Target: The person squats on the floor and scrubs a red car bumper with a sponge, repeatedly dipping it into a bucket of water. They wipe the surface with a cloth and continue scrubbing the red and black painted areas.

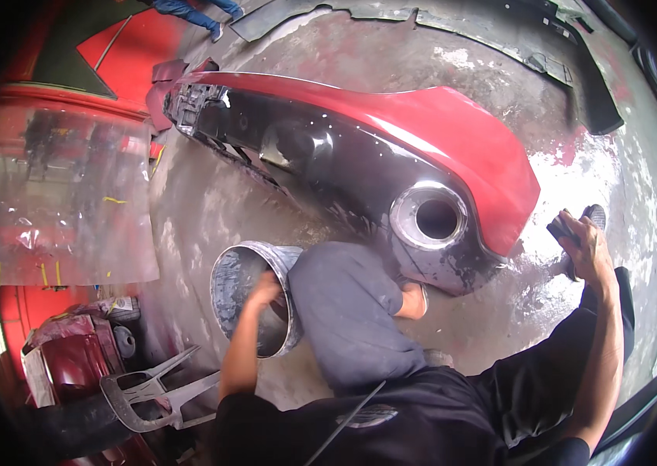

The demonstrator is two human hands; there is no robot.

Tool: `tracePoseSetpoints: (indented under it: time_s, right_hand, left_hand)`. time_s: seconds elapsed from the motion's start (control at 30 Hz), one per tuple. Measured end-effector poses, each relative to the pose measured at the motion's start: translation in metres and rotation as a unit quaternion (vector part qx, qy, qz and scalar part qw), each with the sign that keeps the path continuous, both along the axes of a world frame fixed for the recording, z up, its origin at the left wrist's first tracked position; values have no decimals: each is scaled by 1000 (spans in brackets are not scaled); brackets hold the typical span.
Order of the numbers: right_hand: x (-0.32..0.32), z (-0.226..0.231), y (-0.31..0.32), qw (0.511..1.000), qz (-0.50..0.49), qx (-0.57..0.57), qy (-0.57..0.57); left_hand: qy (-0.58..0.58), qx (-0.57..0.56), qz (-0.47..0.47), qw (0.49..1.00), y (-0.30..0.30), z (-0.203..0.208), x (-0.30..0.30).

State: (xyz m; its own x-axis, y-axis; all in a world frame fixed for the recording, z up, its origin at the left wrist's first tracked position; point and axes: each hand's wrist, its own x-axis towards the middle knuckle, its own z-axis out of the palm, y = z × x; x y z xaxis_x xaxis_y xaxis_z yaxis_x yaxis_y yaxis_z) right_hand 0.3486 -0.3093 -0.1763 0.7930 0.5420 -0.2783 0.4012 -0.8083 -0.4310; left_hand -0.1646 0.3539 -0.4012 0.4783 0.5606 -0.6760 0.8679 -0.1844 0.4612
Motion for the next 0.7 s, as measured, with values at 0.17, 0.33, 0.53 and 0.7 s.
tracePoseSetpoints:
  time_s: [0.17,0.33,0.53,0.7]
  right_hand:
    - [2,-7,20,999,28,27,2]
    - [0,16,33,999,45,23,-4]
    - [-6,21,23,996,69,35,-33]
    - [-8,30,12,997,67,36,-16]
  left_hand:
    - [-309,75,3,948,-57,302,113]
    - [-386,224,-139,884,-64,377,237]
    - [-286,424,-385,768,-72,301,421]
    - [-203,474,-467,719,-134,237,500]
